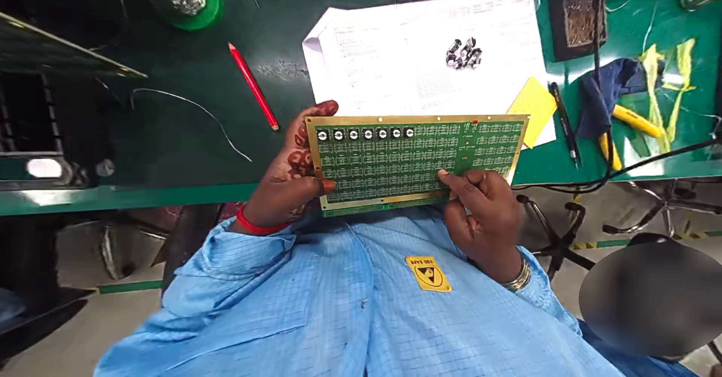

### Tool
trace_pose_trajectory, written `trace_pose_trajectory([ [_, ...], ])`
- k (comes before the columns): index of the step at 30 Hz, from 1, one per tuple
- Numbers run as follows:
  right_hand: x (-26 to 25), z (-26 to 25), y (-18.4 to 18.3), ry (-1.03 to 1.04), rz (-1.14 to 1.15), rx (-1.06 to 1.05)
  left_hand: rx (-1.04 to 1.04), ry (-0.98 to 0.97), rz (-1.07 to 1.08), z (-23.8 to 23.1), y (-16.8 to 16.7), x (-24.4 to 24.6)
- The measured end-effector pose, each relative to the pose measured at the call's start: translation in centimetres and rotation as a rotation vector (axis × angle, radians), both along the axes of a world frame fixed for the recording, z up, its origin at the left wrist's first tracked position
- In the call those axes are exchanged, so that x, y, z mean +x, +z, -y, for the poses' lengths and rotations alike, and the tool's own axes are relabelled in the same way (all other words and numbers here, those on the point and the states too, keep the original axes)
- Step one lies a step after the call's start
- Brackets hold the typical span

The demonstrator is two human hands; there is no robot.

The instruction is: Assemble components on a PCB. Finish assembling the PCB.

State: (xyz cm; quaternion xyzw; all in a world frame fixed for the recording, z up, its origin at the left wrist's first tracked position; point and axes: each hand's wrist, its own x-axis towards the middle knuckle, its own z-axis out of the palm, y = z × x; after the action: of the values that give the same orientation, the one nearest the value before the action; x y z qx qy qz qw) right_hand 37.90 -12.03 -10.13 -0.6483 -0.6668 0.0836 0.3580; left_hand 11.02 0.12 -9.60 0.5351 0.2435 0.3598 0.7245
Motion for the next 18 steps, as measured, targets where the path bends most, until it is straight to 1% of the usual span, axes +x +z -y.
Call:
trace_pose_trajectory([
  [9, -0.11, -0.01, -0.01, -0.039, -0.002, 0.02, 0.003, -0.014, 0.027, 0.0, 0.09, 0.05],
  [18, 0.05, 0.05, -0.07, -0.026, 0.004, 0.017, 0.01, -0.026, 0.016, -0.06, 0.03, 0.1],
])
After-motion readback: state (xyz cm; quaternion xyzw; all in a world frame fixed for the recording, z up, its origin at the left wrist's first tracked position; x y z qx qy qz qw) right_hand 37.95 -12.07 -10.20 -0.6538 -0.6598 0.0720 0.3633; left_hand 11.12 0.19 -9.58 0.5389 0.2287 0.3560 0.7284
